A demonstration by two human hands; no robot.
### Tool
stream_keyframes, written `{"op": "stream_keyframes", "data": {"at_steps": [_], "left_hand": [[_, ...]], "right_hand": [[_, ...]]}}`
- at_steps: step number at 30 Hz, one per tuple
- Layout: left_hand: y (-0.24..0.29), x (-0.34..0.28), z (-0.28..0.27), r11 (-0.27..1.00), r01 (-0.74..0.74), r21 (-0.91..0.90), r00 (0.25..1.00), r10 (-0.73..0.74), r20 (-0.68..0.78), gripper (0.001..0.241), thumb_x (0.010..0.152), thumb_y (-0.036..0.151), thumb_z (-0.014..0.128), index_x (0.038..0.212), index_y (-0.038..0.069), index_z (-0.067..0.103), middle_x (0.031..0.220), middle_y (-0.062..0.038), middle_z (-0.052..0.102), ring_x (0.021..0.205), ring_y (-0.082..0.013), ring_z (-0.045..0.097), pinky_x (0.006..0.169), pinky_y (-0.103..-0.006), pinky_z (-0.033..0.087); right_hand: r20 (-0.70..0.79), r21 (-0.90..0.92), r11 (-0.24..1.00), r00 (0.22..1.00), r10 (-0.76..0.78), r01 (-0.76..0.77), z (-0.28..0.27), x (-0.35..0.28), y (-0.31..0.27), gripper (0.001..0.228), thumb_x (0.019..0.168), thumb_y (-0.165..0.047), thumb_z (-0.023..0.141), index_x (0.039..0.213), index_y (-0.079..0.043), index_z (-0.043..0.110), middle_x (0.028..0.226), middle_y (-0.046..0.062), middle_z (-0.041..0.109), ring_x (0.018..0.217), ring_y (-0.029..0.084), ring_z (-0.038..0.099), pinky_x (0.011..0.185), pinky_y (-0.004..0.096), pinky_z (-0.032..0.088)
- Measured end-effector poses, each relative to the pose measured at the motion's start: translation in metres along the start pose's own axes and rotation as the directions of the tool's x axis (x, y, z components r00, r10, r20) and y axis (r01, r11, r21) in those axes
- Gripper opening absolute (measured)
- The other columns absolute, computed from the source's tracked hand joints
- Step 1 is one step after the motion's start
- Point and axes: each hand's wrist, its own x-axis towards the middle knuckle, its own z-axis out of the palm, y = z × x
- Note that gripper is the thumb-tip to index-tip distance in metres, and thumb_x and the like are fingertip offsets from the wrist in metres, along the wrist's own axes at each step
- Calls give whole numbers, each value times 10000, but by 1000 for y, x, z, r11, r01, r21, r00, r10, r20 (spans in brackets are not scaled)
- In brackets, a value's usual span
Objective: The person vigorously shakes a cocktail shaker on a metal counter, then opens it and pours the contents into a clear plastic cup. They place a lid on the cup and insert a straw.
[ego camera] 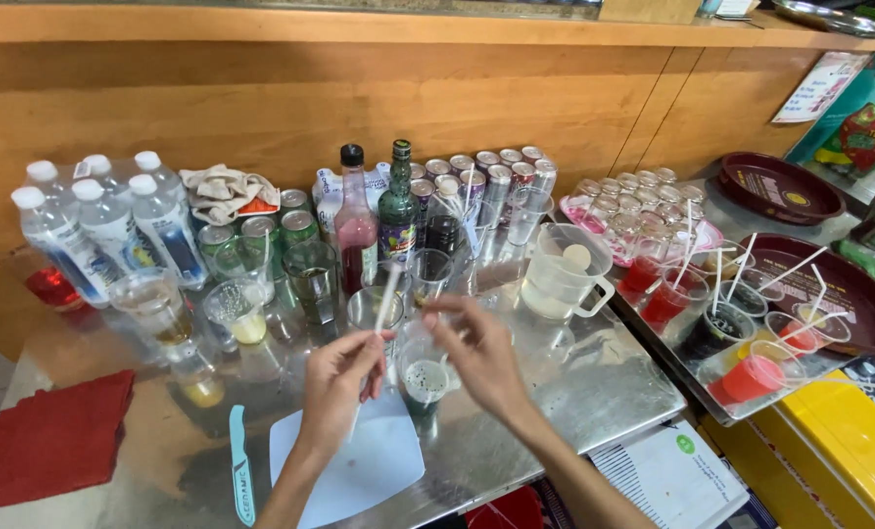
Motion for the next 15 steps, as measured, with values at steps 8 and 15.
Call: {"op": "stream_keyframes", "data": {"at_steps": [8,15], "left_hand": [[-3,-10,-6,985,126,118,981,-141,133,364,1018,197,559,1167,-40,790,594,-31,502,435,-113,392,443,-252,334],[-10,-1,-4,913,89,399,993,-114,40,282,962,324,668,1057,94,800,634,9,557,590,-104,474,598,-265,364]], "right_hand": [[293,-359,731,813,-502,581,-18,19,-15,268,994,-236,646,1242,-152,699,1321,100,657,1198,278,653,941,444,575],[257,-329,761,828,-498,560,8,7,21,120,952,-169,714,1045,-104,757,925,41,699,799,186,642,684,316,532]]}}
